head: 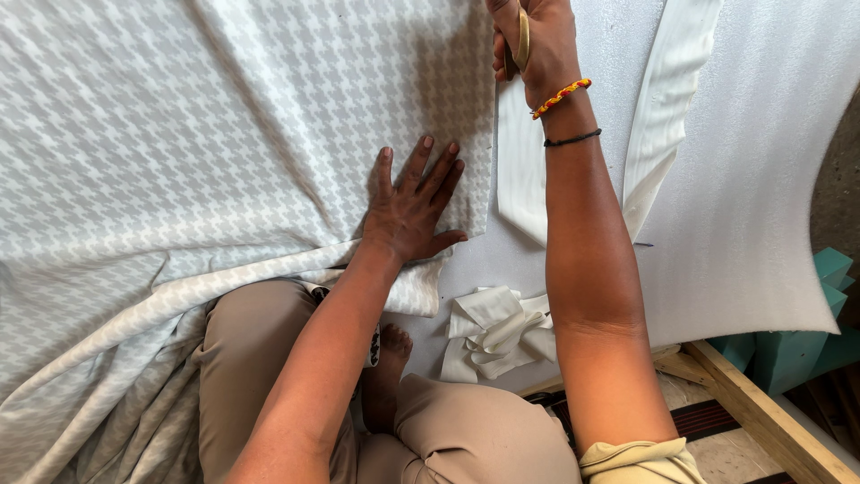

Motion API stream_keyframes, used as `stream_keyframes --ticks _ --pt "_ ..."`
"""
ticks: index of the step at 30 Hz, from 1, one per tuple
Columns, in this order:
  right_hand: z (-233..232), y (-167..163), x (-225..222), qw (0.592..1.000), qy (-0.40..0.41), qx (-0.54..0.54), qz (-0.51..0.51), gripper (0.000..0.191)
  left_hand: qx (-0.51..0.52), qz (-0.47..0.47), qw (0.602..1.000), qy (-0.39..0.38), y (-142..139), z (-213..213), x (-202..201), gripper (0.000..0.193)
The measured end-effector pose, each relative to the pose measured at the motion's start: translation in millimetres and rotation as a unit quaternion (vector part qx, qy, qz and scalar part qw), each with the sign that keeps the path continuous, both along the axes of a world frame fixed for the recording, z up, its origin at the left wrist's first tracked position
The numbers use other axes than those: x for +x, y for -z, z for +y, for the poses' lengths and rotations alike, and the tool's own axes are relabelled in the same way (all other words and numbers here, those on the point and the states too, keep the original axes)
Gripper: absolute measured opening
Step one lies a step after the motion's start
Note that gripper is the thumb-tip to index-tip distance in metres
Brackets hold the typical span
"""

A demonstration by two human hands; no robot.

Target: The person sits on the floor and uses large shears to cut a long strip from a large piece of patterned fabric. They repeatedly adjust the fabric with one hand while cutting with the other, separating the strip from the main piece.

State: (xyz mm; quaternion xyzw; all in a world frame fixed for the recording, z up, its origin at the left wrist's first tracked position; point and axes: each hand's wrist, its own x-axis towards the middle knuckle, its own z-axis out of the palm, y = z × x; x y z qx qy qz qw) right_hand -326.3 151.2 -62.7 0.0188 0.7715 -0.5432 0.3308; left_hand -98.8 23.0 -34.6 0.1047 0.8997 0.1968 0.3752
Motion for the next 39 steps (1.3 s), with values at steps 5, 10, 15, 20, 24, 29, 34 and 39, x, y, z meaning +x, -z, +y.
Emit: stream_keyframes --ticks 5,10,15,20,24,29,34,39 --pt "-0.6 -0.4 0.1 1.000 -0.006 0.014 0.007 0.044 -0.001 -0.007 1.000 0.005 -2.0 -0.2 -1.4 0.108" --pt "-3.4 -4.0 1.5 1.000 -0.011 0.002 0.019 0.045 0.000 -0.026 1.000 0.008 -4.1 -1.5 -3.4 0.108" --pt "1.4 -4.8 -8.8 0.999 -0.003 -0.040 -0.030 0.035 0.005 -0.031 0.999 0.010 -3.3 -2.1 -4.3 0.108" --pt "-2.4 0.3 -24.3 0.998 0.009 -0.021 -0.055 0.025 -0.004 -0.023 1.000 0.012 -3.3 -1.5 -3.1 0.110" --pt "-6.6 -0.1 -27.2 0.998 0.012 -0.008 -0.054 0.025 -0.003 -0.019 1.000 0.011 -3.3 -1.8 -3.3 0.110" --pt "-10.6 -2.9 -26.8 0.999 0.007 0.025 -0.035 0.029 0.004 -0.021 1.000 0.008 -2.2 -2.3 -2.6 0.109" --pt "-16.0 -1.9 -28.1 0.996 0.004 0.084 -0.026 0.034 0.002 -0.039 0.999 0.013 -5.2 -3.2 -5.8 0.109" --pt "-15.1 1.0 -28.9 0.996 0.001 0.087 -0.025 0.036 0.001 -0.029 1.000 0.010 -5.7 -4.0 -6.6 0.110"
